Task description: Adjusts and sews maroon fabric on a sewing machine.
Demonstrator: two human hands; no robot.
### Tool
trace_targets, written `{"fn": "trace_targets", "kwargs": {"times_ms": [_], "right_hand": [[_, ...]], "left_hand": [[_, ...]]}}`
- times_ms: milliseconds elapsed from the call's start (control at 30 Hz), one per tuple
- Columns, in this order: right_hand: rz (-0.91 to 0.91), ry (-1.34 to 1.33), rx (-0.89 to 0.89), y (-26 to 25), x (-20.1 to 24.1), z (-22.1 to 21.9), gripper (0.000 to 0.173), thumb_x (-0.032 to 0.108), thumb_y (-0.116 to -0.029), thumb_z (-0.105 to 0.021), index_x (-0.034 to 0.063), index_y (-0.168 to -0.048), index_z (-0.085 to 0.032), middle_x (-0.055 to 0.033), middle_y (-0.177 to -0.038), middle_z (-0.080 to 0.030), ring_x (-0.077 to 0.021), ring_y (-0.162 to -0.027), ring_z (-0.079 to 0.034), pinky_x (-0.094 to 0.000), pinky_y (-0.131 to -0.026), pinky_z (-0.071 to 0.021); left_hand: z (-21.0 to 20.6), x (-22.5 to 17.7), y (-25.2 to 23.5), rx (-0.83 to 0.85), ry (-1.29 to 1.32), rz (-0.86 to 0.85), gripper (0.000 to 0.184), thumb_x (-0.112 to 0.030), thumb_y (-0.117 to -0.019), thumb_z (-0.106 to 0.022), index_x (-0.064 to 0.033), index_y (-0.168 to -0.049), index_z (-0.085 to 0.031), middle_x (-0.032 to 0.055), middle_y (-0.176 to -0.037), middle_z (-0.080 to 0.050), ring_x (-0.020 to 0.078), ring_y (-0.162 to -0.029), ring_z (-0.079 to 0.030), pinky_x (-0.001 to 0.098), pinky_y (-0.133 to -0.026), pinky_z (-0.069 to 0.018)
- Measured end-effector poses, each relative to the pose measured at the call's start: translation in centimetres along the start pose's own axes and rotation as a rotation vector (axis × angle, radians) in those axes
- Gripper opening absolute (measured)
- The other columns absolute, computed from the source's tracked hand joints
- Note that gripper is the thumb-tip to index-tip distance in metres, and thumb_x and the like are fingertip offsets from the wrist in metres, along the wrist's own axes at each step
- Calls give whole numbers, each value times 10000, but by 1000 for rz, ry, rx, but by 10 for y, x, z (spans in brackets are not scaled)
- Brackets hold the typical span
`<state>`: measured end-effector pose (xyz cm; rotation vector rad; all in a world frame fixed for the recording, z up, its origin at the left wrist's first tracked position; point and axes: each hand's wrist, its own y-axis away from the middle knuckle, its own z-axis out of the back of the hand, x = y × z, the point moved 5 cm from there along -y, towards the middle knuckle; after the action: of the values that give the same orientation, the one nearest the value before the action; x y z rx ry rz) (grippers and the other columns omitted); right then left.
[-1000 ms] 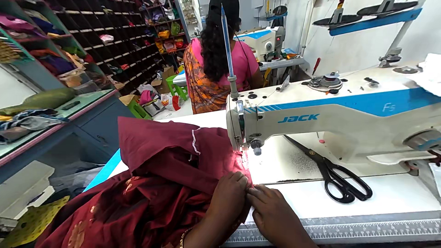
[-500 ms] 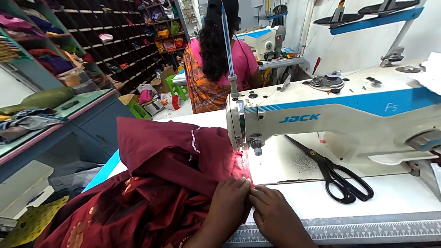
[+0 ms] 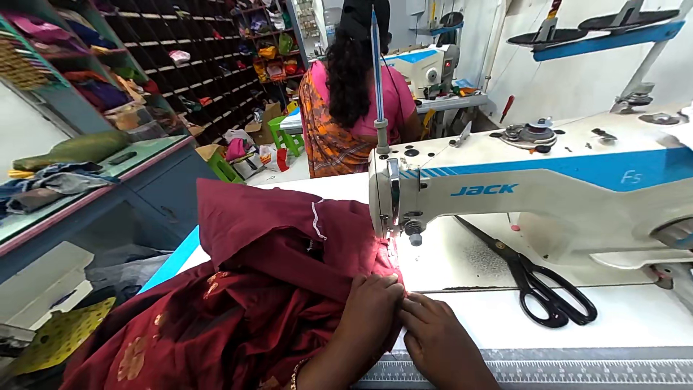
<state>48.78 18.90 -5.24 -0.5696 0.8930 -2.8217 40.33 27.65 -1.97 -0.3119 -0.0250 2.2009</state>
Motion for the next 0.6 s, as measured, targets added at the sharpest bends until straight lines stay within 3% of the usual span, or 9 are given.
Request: {"fn": "trace_targets", "kwargs": {"times_ms": [433, 533, 600], "right_hand": [[-59, 57, 10, -1, -1, 0, 297, 154, -870, -545, 114, -1037, -787, -39, -1211, -740, -323, -1226, -648, -523, -918, -547], [-97, 11, 73, -4, -2, 1, 300, 145, -889, -547, 83, -1064, -782, -64, -1231, -731, -327, -1228, -648, -562, -937, -525], [-190, -131, 233, -10, -7, 7, 293, 115, -932, -554, 40, -1124, -761, -101, -1289, -701, -341, -1293, -597, -592, -1016, -457]], "left_hand": [[1, -9, -12, 287, -94, 89, 351, -49, -1045, -446, -99, -1308, -673, 48, -1437, -622, 230, -1338, -561, 499, -1102, -373], [-2, -15, -8, 181, -159, 98, 363, -22, -1006, -493, -76, -1304, -692, 112, -1330, -657, 283, -1247, -601, 491, -1038, -438], [-4, -23, -3, 76, -226, 115, 353, 0, -981, -527, -61, -1275, -712, 130, -1258, -685, 294, -1170, -638, 458, -977, -481]]}}
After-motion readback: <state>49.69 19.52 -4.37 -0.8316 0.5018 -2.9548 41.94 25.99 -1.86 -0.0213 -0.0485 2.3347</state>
